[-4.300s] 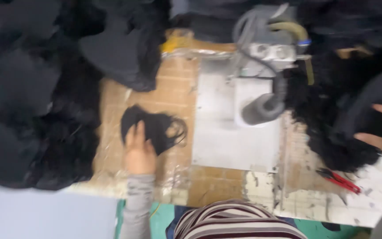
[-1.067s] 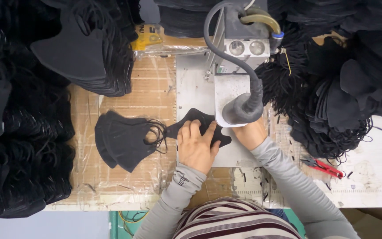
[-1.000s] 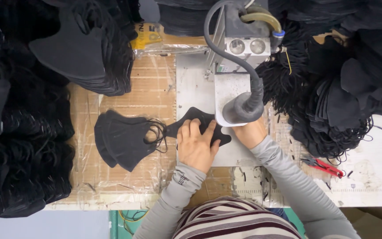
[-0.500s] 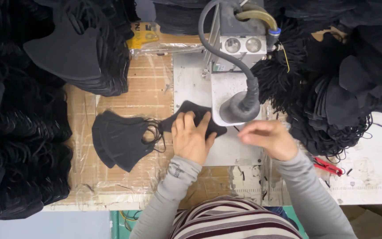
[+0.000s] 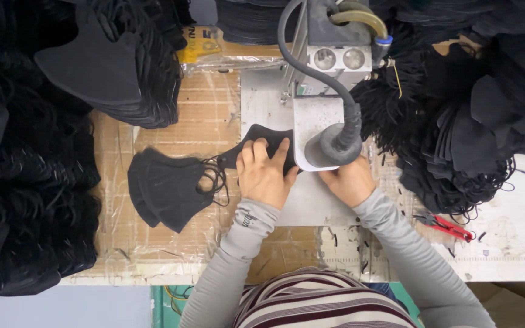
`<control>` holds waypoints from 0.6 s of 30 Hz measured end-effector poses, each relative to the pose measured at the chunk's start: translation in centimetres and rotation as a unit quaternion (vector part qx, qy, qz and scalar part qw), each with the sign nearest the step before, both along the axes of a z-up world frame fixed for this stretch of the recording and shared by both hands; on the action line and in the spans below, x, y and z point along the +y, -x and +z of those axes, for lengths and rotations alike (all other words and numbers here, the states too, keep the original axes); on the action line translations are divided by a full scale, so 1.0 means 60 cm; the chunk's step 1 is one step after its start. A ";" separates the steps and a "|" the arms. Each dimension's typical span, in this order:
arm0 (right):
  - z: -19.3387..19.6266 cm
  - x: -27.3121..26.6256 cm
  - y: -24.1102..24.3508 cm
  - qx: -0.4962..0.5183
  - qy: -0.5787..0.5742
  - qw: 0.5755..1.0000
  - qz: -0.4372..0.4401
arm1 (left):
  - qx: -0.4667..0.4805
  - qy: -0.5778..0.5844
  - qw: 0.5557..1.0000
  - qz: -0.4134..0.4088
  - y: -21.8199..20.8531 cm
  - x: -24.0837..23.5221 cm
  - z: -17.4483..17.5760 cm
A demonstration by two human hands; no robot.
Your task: Using an ultrasonic welding machine to attach ear loops to fabric mask blanks in a production facility.
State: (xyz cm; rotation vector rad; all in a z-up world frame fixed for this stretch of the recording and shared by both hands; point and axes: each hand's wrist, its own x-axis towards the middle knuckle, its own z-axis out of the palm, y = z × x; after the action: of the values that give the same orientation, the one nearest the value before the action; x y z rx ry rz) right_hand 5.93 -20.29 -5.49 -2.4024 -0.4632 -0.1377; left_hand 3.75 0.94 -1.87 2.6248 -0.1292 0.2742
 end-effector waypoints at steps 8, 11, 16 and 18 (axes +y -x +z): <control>0.021 0.025 -0.025 -0.044 0.059 0.997 0.037 | -0.016 -0.001 1.000 0.006 -0.011 0.001 0.001; 0.019 0.026 -0.030 -0.048 0.061 0.996 0.037 | -0.015 0.002 1.000 0.007 -0.013 0.001 -0.001; -0.001 0.024 -0.024 -0.015 0.069 0.997 0.019 | -0.019 -0.001 1.000 0.014 -0.013 -0.002 -0.004; -0.005 0.024 -0.020 0.000 0.049 0.999 0.009 | -0.025 -0.006 1.000 0.018 -0.011 -0.007 -0.005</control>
State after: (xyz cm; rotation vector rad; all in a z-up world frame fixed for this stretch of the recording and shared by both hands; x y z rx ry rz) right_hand 7.14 -18.85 -5.81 -2.4944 -0.5022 -0.1105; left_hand 4.43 0.54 -2.19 2.6345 -0.0997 0.3530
